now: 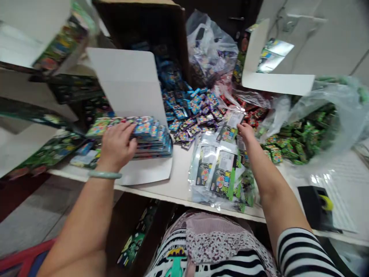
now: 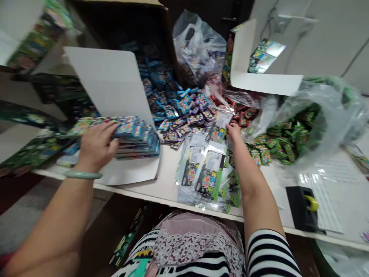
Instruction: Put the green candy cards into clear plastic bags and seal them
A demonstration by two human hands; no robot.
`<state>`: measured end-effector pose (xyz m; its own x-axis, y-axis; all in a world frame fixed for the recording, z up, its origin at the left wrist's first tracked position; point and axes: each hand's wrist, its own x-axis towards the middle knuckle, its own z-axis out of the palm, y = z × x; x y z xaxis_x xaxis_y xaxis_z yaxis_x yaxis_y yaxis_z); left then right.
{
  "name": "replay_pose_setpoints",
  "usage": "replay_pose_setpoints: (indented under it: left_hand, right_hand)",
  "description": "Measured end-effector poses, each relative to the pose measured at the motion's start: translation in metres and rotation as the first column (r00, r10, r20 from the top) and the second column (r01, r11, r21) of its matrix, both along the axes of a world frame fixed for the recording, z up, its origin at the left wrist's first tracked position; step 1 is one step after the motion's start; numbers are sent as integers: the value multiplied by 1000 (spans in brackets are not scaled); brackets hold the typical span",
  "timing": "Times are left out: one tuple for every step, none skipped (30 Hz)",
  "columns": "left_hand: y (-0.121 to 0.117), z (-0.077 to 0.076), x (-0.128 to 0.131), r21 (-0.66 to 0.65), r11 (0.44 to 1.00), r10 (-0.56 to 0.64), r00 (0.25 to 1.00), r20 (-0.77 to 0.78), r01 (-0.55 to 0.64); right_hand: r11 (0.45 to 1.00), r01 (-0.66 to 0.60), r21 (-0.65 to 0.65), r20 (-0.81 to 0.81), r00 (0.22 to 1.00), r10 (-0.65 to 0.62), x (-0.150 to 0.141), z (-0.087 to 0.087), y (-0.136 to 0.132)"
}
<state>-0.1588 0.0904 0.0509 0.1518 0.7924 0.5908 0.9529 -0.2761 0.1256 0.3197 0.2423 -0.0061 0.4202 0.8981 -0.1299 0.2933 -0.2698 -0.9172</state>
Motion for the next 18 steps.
replay_pose_setpoints:
  left_hand:
    - [-1,0,-1,2,1000,4,1000,-5,-4]
    - [-3,2,0,-2,1000,20,1000,-10,-20]
    - [-4,5,2,2,999,38,999,-9,-38]
    - [-5,8,5,15,999,47,999,-5,-46]
    - [-6,12,11,42,998,43,999,5,-44]
    - [-7,16,20,86,996,20,1000,20,-21]
    - [-7,19,31,132,991,-26,999,43,20]
    - [-6,22,44,169,983,-87,993,74,73]
    - [-6,23,61,188,973,-157,980,118,133]
    - [-5,24,80,175,965,-227,957,183,195]
    - [-4,23,102,127,959,-281,920,273,255]
    - [-4,21,124,59,948,-310,868,387,312]
    - [-4,18,147,-34,927,-302,797,523,373]
    - [-4,13,169,-124,876,-276,695,664,466]
    - [-4,7,190,-179,804,-238,583,777,566]
    - [-5,0,208,-199,740,-186,479,858,643]
    - [-6,-8,223,-199,717,-118,398,910,668]
    - [-8,-15,234,-198,741,-55,351,935,642]
  right_hand:
    - [1000,-3,23,-33,999,3,2,2,-3]
    - [998,-1,55,-62,998,5,5,4,-7]
    - [996,4,92,-86,996,4,7,7,-12]
    - [991,12,131,-103,995,1,10,11,-17]
    - [984,23,179,-119,993,-2,12,16,-23]
    - [971,33,239,-135,991,0,13,21,-29]
    - [952,41,303,-151,988,6,14,27,-35]
    - [930,45,365,-165,986,17,14,32,-42]
    - [907,39,420,-174,984,38,12,38,-49]
    - [888,18,459,-181,981,74,9,42,-56]
    - [877,-17,479,-185,975,121,5,46,-64]
    - [875,-63,480,-189,967,173,-1,48,-74]
    - [877,-114,468,-197,953,229,-8,49,-84]
    - [880,-169,445,-208,936,285,-15,49,-95]
    - [885,-220,411,-220,918,331,-22,47,-106]
    - [890,-269,368,-226,903,366,-29,45,-118]
    - [891,-314,328,-218,893,394,-33,42,-130]
    - [888,-344,305,-185,894,409,-35,40,-142]
